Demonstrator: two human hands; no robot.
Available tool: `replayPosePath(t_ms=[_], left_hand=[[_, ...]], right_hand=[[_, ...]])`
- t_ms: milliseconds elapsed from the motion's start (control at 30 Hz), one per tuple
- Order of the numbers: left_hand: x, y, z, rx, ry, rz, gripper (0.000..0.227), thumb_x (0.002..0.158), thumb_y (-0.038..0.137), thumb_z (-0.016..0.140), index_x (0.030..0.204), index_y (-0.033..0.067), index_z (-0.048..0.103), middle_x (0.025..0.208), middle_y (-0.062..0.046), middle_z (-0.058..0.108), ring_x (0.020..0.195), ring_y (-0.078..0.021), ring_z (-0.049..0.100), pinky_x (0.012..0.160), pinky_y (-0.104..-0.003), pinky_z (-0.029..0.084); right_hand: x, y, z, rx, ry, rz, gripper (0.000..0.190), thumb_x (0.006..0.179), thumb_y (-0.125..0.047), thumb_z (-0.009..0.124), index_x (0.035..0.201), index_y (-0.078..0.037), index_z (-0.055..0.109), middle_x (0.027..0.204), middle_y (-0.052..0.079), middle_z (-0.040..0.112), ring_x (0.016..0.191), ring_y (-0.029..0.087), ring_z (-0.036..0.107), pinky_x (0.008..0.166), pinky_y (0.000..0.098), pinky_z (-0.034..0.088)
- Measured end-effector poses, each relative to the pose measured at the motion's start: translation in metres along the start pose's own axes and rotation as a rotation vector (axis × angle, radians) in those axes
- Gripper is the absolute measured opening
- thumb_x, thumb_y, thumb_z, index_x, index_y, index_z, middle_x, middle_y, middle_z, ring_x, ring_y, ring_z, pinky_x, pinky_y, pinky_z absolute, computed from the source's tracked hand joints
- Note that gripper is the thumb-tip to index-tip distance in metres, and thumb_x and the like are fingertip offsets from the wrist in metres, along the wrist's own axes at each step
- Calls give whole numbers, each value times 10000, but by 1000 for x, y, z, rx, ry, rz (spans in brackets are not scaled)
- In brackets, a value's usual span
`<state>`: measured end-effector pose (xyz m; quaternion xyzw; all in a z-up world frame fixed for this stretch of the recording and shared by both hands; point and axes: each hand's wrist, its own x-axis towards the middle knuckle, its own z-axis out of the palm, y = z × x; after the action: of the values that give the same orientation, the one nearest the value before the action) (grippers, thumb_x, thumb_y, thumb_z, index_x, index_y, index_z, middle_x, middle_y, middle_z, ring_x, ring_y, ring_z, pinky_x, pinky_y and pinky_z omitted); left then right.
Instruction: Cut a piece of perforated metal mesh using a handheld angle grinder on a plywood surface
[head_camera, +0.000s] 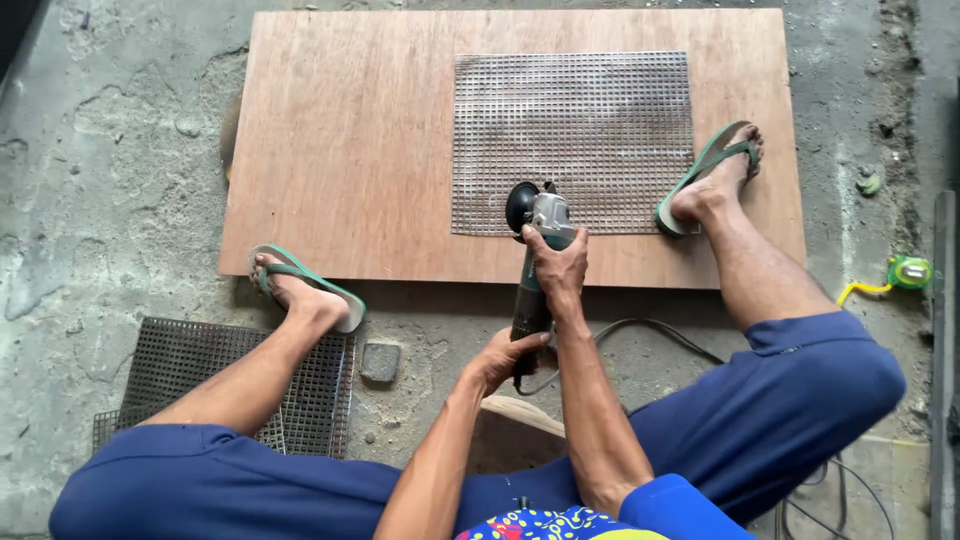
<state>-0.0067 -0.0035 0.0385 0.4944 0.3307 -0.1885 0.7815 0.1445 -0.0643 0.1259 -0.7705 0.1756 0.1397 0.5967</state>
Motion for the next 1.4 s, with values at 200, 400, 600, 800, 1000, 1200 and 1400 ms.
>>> replayPosePath(t_ms=[200, 400, 600, 800, 1000, 1200, 1400], left_hand=[[-50, 47, 9, -9, -158, 59, 454, 789, 335, 892, 1056, 85, 623, 951, -131, 754, 871, -270, 758, 690, -362, 622], [-51, 78, 28, -121, -299, 159, 435, 794, 270, 875, 1065, 40, 624, 927, -185, 702, 830, -331, 741, 736, -466, 619], [-1, 73, 54, -25, -241, 216, 427, 713, 176, 937, 921, -24, 623, 703, -158, 637, 581, -291, 702, 492, -432, 599], [28, 65, 72, 654, -60, 202, 697, 584, 377, 880, 1124, 22, 620, 964, -257, 727, 978, -422, 725, 748, -604, 537], [9, 39, 91, 945, -56, 149, 814, 651, 418, 803, 1239, 70, 360, 1105, -201, 700, 1088, -422, 697, 958, -567, 555], [3, 13, 124, 1176, -132, 319, 785, 820, 473, 726, 1291, -19, 336, 1227, -277, 592, 1144, -510, 646, 1031, -572, 525], [52, -9, 139, 1317, -314, 325, 1029, 747, 387, 793, 1477, -99, 255, 1322, -346, 567, 1226, -522, 602, 1041, -609, 507]], right_hand=[[-14, -25, -22, 222, -40, -17, 677, 681, -480, 892, 1176, -130, 592, 1065, 160, 679, 1054, 290, 672, 910, 472, 515], [-1, -3, -18, 512, -102, -30, 545, 735, -287, 919, 997, -47, 507, 662, 190, 652, 522, 297, 700, 467, 408, 619], [29, 1, -49, 521, -124, 115, 512, 763, -403, 891, 1022, -63, 610, 757, 124, 686, 631, 244, 717, 544, 413, 621], [21, 45, -82, 364, -203, 223, 436, 710, -325, 932, 984, -58, 722, 837, 83, 736, 688, 208, 730, 628, 363, 630], [-4, 79, -87, 24, 13, 229, 612, 584, -360, 992, 960, 23, 698, 826, 162, 703, 770, 257, 703, 635, 413, 560], [20, 132, -130, 288, 109, 480, 550, 601, -298, 990, 866, 56, 662, 701, 181, 694, 582, 297, 704, 471, 423, 559], [54, 207, -165, 744, 195, 363, 503, 761, -379, 923, 978, 1, 674, 871, 184, 738, 747, 314, 747, 692, 469, 596]])
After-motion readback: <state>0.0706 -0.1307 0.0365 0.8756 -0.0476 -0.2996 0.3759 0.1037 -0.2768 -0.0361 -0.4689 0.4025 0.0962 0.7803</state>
